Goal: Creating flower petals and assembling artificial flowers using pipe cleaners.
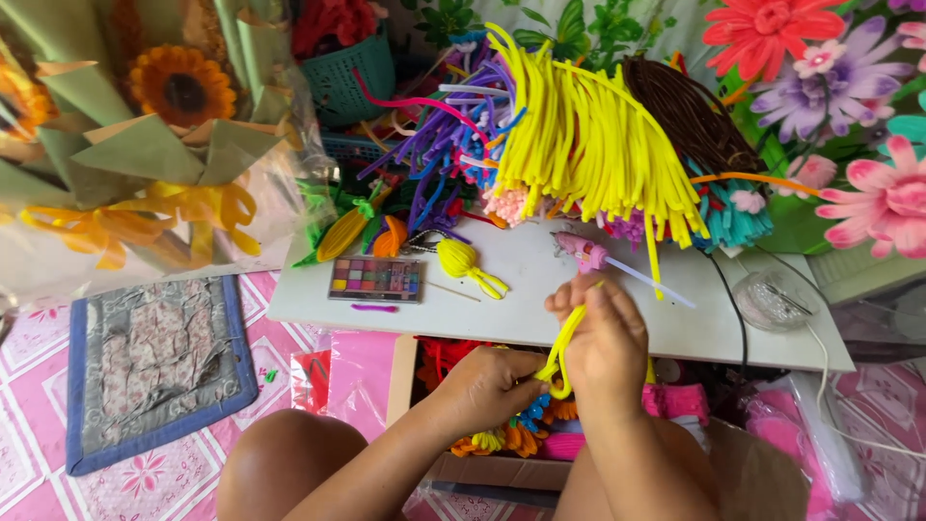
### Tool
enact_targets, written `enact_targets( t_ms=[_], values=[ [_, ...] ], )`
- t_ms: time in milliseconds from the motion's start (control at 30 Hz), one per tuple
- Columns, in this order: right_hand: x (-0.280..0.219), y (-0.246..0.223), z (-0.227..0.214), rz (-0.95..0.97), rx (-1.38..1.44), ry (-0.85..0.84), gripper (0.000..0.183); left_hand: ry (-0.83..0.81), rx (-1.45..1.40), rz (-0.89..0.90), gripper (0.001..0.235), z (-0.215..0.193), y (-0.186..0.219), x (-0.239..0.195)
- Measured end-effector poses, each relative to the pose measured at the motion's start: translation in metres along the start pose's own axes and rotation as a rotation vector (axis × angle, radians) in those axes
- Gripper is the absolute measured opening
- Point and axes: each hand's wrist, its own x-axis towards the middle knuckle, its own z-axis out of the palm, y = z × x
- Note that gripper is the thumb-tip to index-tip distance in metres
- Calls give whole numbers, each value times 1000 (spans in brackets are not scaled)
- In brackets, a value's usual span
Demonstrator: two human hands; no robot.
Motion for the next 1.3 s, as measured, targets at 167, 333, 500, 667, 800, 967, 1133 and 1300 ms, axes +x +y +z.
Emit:
enact_targets(
  t_ms=[167,333,500,667,800,967,1133,1300],
  values=[
    [24,-29,16,-143,117,98,12,-22,-660,-175,10,40,-14,5],
    [29,-55,15,-242,107,104,11,-50,-899,-197,15,54,-3,2],
    [36,-86,-8,-260,-10,231,6,-204,-492,-67,5,38,30,-5],
    [4,-162,24,-606,-1043,-362,17,-331,-702,-158,6,26,23,-9],
    [-23,-146,30,-404,-1612,-1236,44,-359,-628,-173,9,11,29,-19],
    [-27,-118,9,-83,-1469,-1144,38,-353,-516,-149,5,-5,31,-26],
    [-27,-111,13,-164,-1488,-1237,7,-367,-422,-120,13,-14,26,-31],
    [-24,-102,4,-149,-1418,-1304,8,-380,-215,-17,9,-21,27,-28]
  ],
)
